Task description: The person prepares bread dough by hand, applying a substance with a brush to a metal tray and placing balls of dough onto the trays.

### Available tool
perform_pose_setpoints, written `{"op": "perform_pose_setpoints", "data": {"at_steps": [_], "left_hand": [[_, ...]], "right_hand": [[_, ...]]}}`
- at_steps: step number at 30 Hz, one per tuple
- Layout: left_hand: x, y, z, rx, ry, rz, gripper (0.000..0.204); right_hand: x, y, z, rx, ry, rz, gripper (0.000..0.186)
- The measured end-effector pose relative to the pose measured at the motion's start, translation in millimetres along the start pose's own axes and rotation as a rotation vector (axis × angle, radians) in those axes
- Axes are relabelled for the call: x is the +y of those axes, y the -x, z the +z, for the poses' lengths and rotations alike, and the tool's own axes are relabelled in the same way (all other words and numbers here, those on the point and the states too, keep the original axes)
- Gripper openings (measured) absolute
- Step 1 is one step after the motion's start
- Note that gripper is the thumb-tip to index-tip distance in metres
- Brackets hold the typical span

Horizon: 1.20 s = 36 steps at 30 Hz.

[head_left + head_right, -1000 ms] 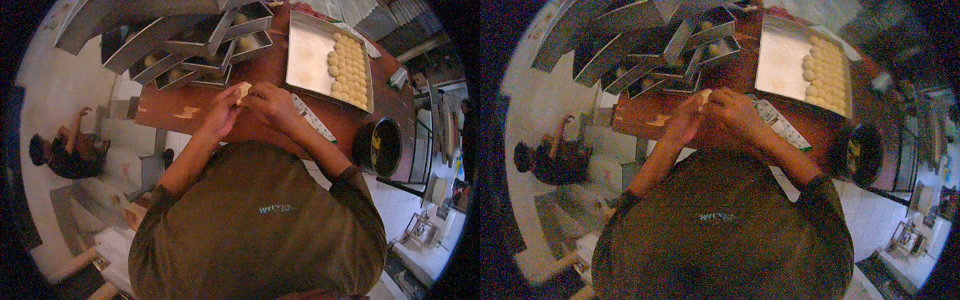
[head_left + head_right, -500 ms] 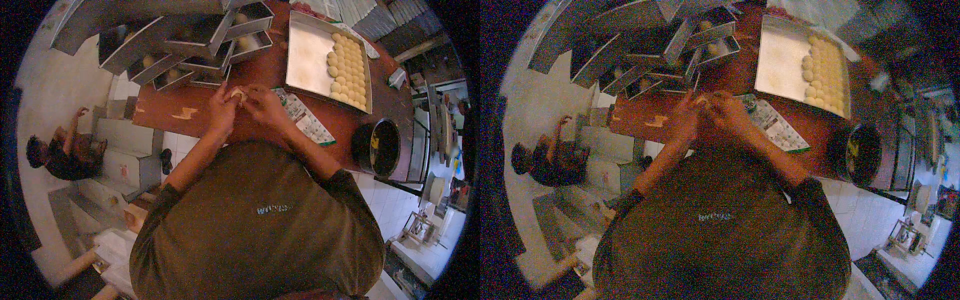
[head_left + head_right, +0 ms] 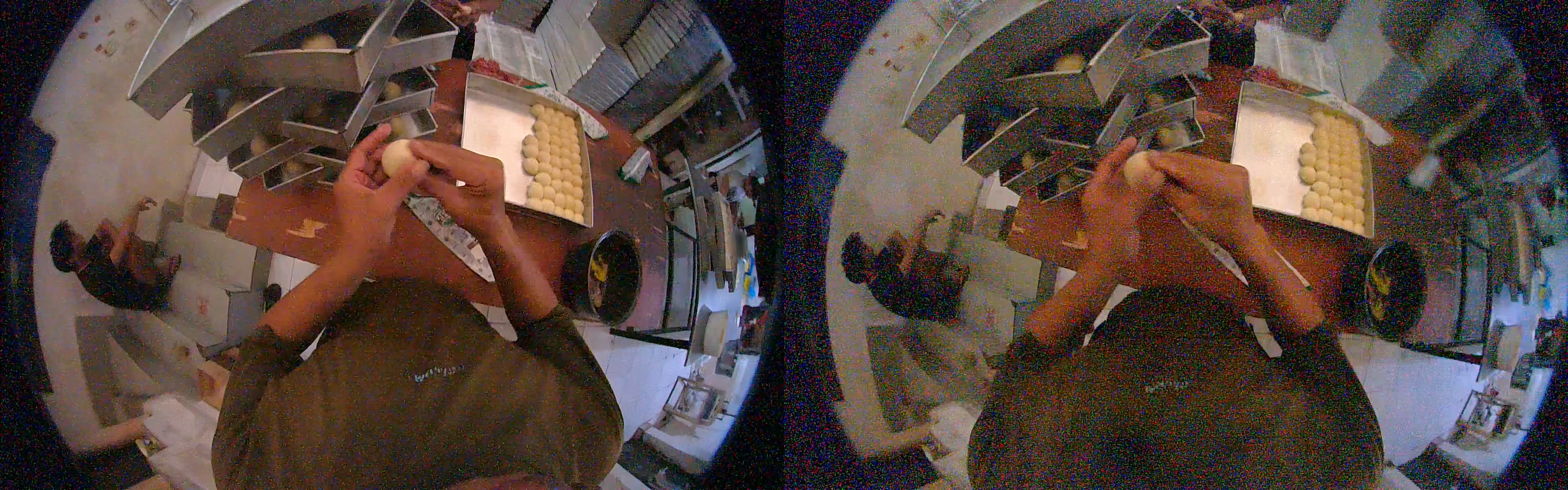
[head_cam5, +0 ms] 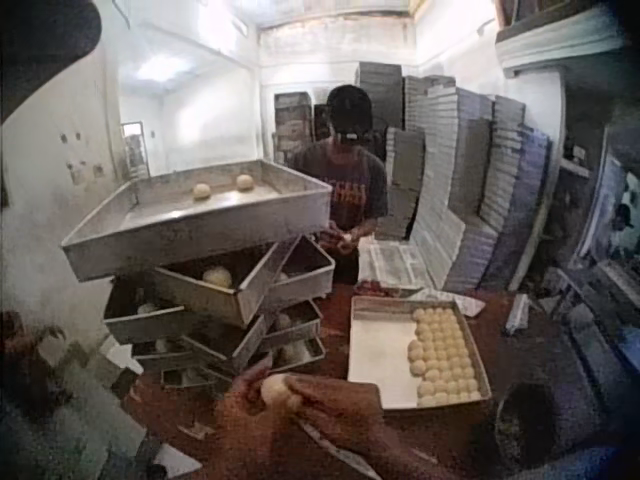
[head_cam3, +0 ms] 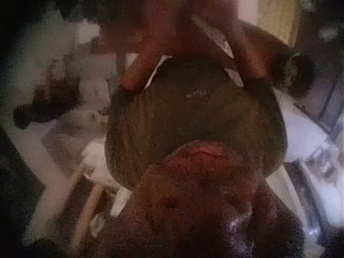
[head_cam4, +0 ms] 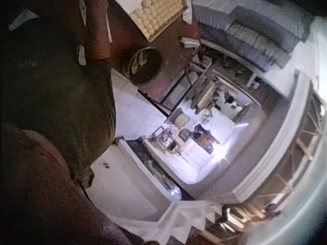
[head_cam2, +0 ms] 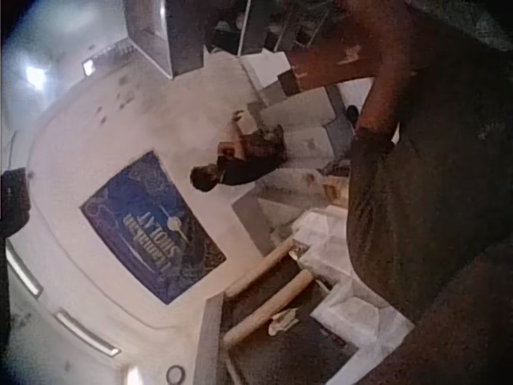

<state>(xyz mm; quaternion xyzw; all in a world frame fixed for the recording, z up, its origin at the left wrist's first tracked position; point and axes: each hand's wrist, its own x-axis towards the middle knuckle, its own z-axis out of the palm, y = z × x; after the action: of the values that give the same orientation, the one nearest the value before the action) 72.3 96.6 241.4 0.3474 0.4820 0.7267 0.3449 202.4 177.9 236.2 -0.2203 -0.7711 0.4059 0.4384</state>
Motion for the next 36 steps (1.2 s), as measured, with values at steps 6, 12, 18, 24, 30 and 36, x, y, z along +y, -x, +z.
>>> {"op": "perform_pose_setpoints", "data": {"at_steps": [6, 12, 18, 24, 30, 36], "left_hand": [[-18.4, -15.8, -2.8, -0.159, 0.040, -0.033, 0.023], [-47.6, 5.6, -76.1, -0.171, -0.647, 0.252, 0.025], [-63.3, 54.1, -172.6, -0.155, -1.033, 0.101, 0.063], [-129.4, 90.2, -254.0, 0.208, -0.904, -0.153, 0.081], [-129.8, 91.4, -218.9, 0.228, -0.790, -0.096, 0.080], [-171.6, 64.0, -233.0, 0.352, -1.058, 0.189, 0.052]], "right_hand": [[-19.0, 22.3, 35.1, 0.132, -0.196, 0.294, 0.021], [-28.2, 32.9, 33.8, -0.119, 0.083, -0.183, 0.030], [108.2, 109.4, 73.2, -0.527, 0.397, -0.503, 0.028], [158.1, 88.3, 140.5, -0.685, 0.869, -0.299, 0.037], [166.3, 117.2, 112.1, -0.790, 0.533, -0.285, 0.034], [109.1, 61.8, 132.8, -0.905, 0.763, 0.000, 0.033]]}}
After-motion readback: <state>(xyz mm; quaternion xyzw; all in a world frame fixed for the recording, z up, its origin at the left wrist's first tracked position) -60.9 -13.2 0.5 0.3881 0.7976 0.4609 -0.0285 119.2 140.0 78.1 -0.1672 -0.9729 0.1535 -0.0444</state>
